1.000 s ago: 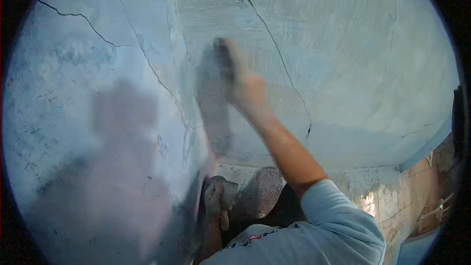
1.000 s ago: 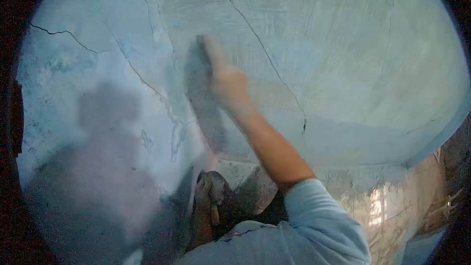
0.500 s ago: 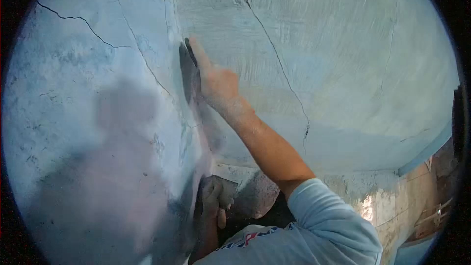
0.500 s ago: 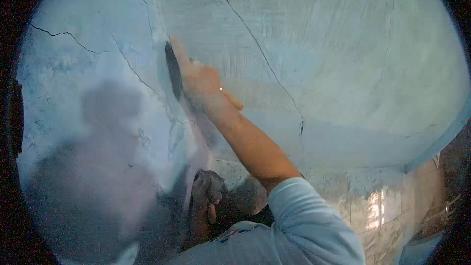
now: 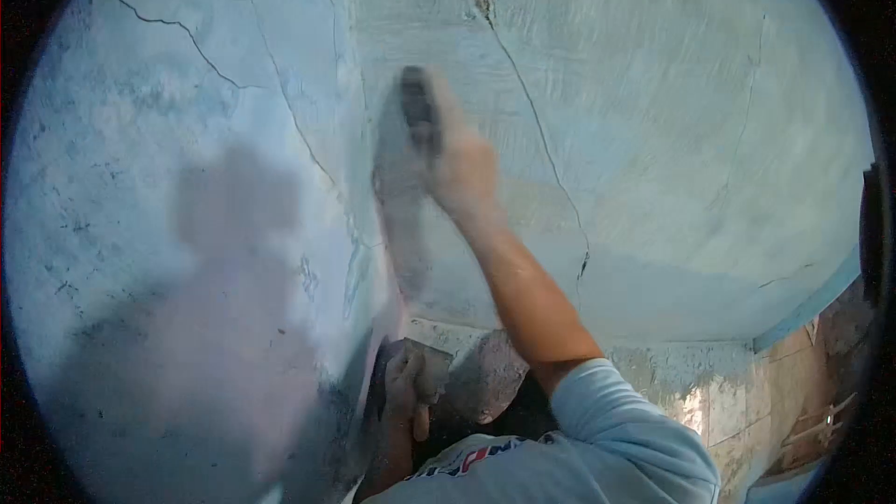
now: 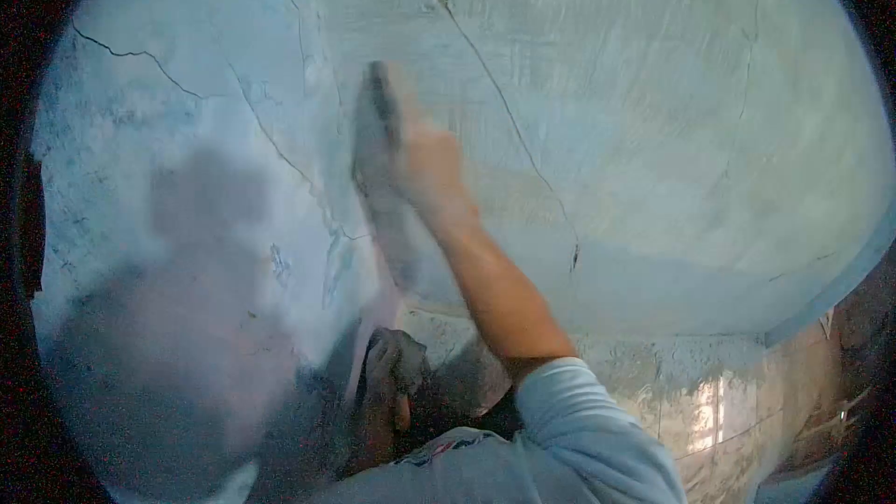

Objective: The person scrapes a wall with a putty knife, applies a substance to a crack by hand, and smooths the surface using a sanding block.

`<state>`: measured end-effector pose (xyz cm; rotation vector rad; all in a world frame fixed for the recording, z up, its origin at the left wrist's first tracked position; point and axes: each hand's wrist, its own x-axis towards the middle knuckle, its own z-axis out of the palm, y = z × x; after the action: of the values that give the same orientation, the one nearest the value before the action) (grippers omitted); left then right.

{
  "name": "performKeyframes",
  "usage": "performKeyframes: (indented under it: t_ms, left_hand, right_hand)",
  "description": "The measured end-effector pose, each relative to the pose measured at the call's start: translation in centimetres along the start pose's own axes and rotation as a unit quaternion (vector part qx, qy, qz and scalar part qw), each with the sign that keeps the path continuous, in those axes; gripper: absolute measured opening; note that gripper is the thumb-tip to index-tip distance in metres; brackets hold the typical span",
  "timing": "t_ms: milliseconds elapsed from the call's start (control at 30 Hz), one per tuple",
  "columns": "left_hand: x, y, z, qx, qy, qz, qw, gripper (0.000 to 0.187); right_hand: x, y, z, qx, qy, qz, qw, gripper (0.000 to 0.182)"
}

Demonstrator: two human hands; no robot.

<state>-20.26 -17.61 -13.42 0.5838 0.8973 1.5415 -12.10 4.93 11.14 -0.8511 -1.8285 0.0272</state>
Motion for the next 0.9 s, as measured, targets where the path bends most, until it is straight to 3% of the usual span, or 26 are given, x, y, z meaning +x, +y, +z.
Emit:
performKeyframes:
  t_ms: [33,100,133,200,233,267,333,400,433,533,600,667,700,833,900]
  left_hand:
    - [0.0,-0.2,-0.3,0.001,-0.002,0.003,1.000,0.030]
    - [0.0,-1.5,-2.1,0.003,-0.003,0.002,1.000,0.030]
    - [0.0,-1.9,-2.8,0.002,-0.006,-0.004,1.000,0.030]
    - [-0.2,-2.4,-3.4,0.000,-0.009,-0.014,1.000,0.030]
    - [-0.2,-2.2,-3.2,0.001,-0.010,-0.017,1.000,0.030]
    - [-0.5,-1.8,-2.8,0.001,-0.014,-0.019,1.000,0.030]
    - [-0.5,-1.1,-1.7,0.006,-0.020,-0.013,1.000,0.030]
    - [-0.6,-1.3,-1.9,0.003,-0.024,-0.006,1.000,0.030]
    - [-0.8,-1.9,-2.5,0.005,-0.025,-0.005,1.000,0.030]
    - [-1.0,-2.5,-4.1,0.008,-0.026,-0.002,1.000,0.030]
    - [-1.0,-2.8,-4.6,0.007,-0.024,-0.007,1.000,0.030]
    - [-1.0,-2.6,-3.8,0.003,-0.026,-0.011,1.000,0.030]
    - [-1.1,-2.1,-2.9,0.001,-0.027,-0.011,1.000,0.030]
    - [-0.9,-0.5,-1.0,0.033,-0.074,-0.012,0.997,0.032]
    - [0.0,-5.0,-5.1,0.007,-0.100,0.009,0.995,0.032]
  right_hand:
    - [-1.0,1.6,-1.6,0.017,0.080,-0.045,0.996,0.066]
    - [-2.3,3.6,-5.5,0.046,0.177,-0.035,0.983,0.085]
    - [-2.3,4.0,-5.1,0.110,0.183,0.000,0.977,0.083]
    - [-2.2,2.2,-3.2,0.022,0.098,0.018,0.995,0.079]
    - [-1.2,2.1,0.4,0.047,0.078,-0.030,0.995,0.080]
    - [0.0,-0.5,1.9,0.042,-0.028,0.008,0.999,0.085]
    - [0.7,-1.7,3.2,0.042,-0.029,0.019,0.999,0.088]
    - [0.3,-0.6,1.9,0.077,0.033,0.003,0.997,0.087]
    - [-0.3,1.7,0.9,0.047,0.117,-0.050,0.991,0.085]
    - [-1.9,3.9,-4.0,0.116,0.203,-0.009,0.972,0.081]
    - [-1.6,1.5,-2.6,0.041,0.186,-0.033,0.981,0.068]
    - [1.1,-0.8,2.7,0.052,0.085,-0.072,0.992,0.074]
    - [1.8,-2.3,3.9,0.036,0.001,-0.031,0.999,0.075]
    - [1.1,1.0,-0.3,0.046,0.066,-0.044,0.996,0.072]
    - [-0.2,2.9,-5.9,0.044,0.171,-0.024,0.984,0.074]
